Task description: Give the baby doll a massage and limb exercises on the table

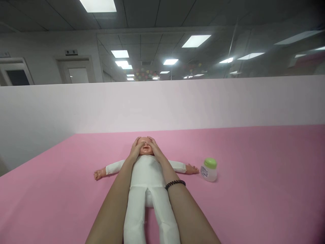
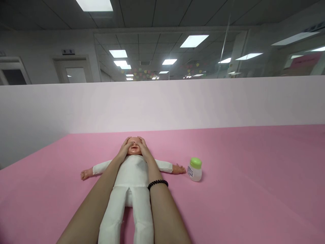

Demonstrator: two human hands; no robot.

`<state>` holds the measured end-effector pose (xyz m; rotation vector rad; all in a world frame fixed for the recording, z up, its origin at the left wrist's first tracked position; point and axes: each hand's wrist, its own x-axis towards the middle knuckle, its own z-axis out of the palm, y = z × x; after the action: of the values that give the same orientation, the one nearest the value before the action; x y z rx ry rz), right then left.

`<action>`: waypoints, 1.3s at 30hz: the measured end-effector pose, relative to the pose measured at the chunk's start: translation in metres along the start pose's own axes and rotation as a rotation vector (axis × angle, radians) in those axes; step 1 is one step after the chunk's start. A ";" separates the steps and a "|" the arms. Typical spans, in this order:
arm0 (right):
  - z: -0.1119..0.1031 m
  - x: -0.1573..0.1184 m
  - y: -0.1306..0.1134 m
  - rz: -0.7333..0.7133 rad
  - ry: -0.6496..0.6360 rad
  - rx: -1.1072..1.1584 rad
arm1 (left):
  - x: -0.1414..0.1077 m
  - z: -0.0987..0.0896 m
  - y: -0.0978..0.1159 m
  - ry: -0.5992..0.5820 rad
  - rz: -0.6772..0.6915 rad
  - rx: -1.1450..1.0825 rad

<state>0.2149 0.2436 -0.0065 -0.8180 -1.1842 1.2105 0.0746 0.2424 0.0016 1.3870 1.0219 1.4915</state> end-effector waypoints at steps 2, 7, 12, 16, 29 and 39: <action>0.000 0.003 0.002 -0.010 0.013 -0.009 | 0.002 0.000 -0.003 0.001 -0.005 -0.012; 0.000 0.011 0.008 -0.029 0.041 0.029 | 0.009 0.001 -0.008 -0.005 -0.021 -0.016; 0.000 0.010 0.006 -0.007 0.027 0.070 | 0.007 0.001 -0.004 0.004 -0.009 0.009; 0.001 0.008 0.003 0.000 0.017 0.073 | 0.004 0.001 -0.001 -0.009 -0.009 0.008; 0.000 0.009 0.006 -0.030 0.026 0.057 | 0.006 0.001 -0.004 -0.015 -0.035 -0.047; 0.003 -0.003 -0.009 0.122 -0.008 0.354 | 0.011 -0.002 -0.012 -0.055 -0.003 -0.048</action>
<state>0.2140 0.2388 0.0020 -0.6244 -0.8993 1.4737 0.0723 0.2566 -0.0065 1.3842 0.9476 1.4589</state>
